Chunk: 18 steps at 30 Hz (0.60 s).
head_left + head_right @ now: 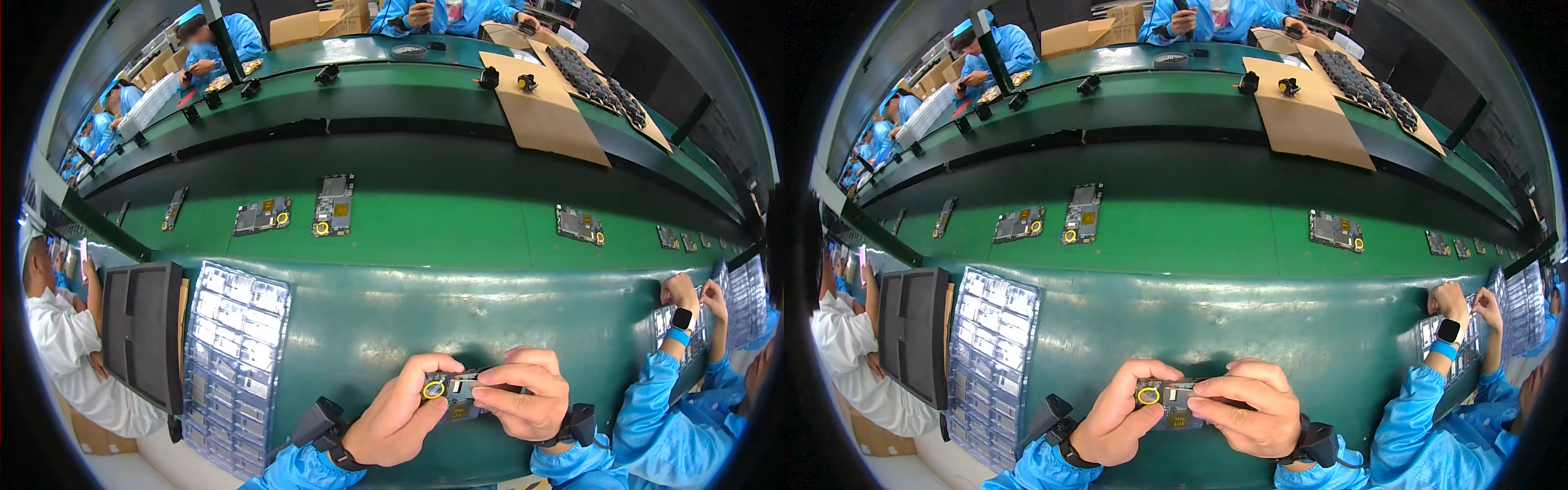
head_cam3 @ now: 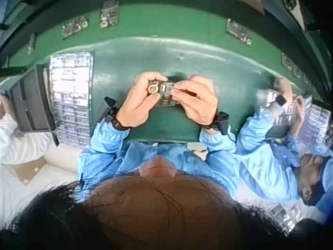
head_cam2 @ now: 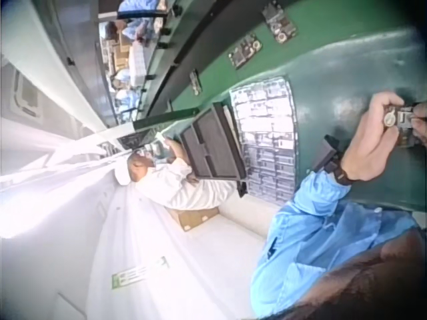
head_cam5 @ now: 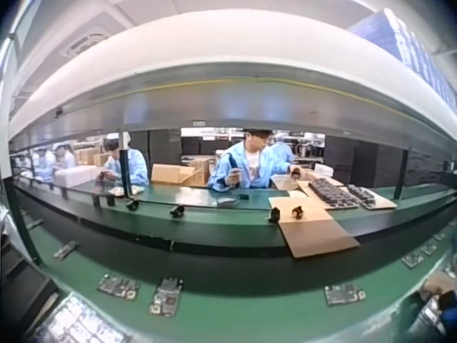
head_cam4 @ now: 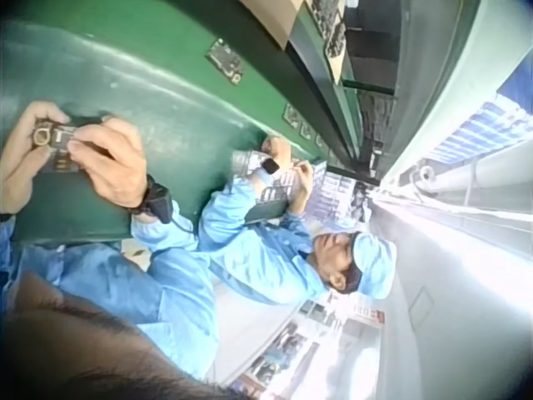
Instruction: Manually assemble and inspect circuit boards and internal electronic components on a factory production line.
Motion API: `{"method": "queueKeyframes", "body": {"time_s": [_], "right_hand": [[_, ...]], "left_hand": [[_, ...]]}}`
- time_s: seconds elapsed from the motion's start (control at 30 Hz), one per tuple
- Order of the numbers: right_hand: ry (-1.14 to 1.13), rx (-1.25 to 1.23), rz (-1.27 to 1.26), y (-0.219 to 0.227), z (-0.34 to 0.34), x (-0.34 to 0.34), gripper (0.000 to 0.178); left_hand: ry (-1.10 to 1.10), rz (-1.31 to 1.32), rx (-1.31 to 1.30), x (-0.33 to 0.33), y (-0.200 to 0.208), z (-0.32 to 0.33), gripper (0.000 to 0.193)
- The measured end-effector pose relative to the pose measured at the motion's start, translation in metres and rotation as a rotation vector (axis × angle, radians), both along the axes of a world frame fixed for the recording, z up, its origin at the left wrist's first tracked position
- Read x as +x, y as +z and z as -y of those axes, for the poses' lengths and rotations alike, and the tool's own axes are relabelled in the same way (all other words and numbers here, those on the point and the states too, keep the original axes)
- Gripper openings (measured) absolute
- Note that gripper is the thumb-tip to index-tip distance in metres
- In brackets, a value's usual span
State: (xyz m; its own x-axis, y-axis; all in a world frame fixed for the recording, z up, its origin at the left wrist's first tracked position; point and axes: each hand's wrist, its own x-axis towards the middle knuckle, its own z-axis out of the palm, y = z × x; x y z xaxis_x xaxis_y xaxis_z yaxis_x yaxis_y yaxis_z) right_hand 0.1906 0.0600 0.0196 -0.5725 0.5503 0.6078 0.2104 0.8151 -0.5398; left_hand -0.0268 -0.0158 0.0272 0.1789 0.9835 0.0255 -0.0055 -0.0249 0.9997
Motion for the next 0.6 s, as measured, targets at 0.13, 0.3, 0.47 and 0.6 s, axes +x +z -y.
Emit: {"method": "queueKeyframes", "body": {"time_s": [0.13, 0.3, 0.47, 0.6], "right_hand": [[0.003, 0.004, 0.006, -0.0006, 0.0002, 0.0003, 0.036], [0.013, 0.009, -0.006, -0.001, 0.0004, 0.0006, 0.038], [0.011, 0.021, -0.007, -0.002, 0.0009, 0.0009, 0.039], [-0.003, 0.096, 0.028, -0.0026, 0.0018, 0.0004, 0.039]], "left_hand": [[0.004, 0.015, 0.001, 0.0004, 0.0003, 0.0014, 0.04], [0.001, 0.047, 0.001, 0.0012, 0.0003, 0.0015, 0.041], [-0.002, 0.027, 0.014, 0.0006, -0.0005, 0.0023, 0.04], [0.036, -0.054, 0.036, 0.0051, 0.0009, 0.0041, 0.032]]}}
